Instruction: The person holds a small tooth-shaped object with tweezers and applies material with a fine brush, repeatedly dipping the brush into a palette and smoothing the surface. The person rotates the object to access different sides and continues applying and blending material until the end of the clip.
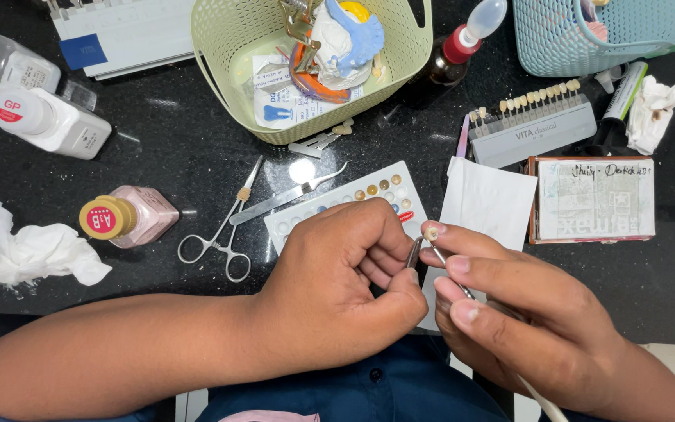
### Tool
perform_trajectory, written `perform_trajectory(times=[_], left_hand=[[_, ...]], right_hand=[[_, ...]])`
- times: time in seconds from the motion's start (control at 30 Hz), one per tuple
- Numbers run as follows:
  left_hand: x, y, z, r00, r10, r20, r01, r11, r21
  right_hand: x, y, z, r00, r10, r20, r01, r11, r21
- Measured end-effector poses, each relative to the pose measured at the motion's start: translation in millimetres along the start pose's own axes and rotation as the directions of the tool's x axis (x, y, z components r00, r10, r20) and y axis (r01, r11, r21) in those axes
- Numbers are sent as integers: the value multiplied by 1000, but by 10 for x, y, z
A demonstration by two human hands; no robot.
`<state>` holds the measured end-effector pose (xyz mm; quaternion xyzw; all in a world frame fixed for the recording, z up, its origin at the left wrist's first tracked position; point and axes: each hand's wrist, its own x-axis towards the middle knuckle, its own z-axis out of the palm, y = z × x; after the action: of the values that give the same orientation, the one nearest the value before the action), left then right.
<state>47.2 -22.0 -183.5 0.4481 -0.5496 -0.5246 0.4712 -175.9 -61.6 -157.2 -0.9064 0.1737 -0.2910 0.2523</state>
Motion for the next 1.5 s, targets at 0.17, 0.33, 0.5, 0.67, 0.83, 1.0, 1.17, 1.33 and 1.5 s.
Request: perform_trajectory(times=[0.17, 0.33, 0.5, 0.67, 0.83, 1.0, 1.17, 1.33, 1.5], left_hand=[[4, -13, 3, 1000, -26, 3, 26, 999, -25], [-5, -7, -6, 1000, -10, 6, 10, 1000, -22], [-8, 16, -1, 999, 32, -7, -31, 999, 27], [-36, 75, -26, 955, 297, -3, -291, 938, 186], [-48, 124, 65, 941, 337, 12, -333, 923, 192], [-34, 154, 115, 944, 330, 20, -328, 927, 183], [-29, 170, 117, 946, 322, 36, -322, 929, 183], [-24, 155, 110, 941, 337, 31, -336, 922, 190], [-23, 139, 115, 945, 326, 35, -327, 929, 172]], right_hand=[[-39, 56, 46, 995, -93, -40, 90, 994, -68], [-141, 64, 36, 1000, 19, -4, -19, 1000, 1], [8, -135, -76, 922, 378, 83, -375, 820, 433], [72, -419, -128, 938, 332, -101, -278, 893, 355], [-47, -425, -233, 955, 290, -63, -247, 894, 374], [-193, -314, -232, 962, 240, -132, -187, 928, 321], [-307, -240, -227, 969, 206, -134, -159, 942, 296], [-284, -228, -192, 973, 183, -142, -141, 954, 263], [-268, -224, -221, 977, 174, -120, -137, 953, 270]])
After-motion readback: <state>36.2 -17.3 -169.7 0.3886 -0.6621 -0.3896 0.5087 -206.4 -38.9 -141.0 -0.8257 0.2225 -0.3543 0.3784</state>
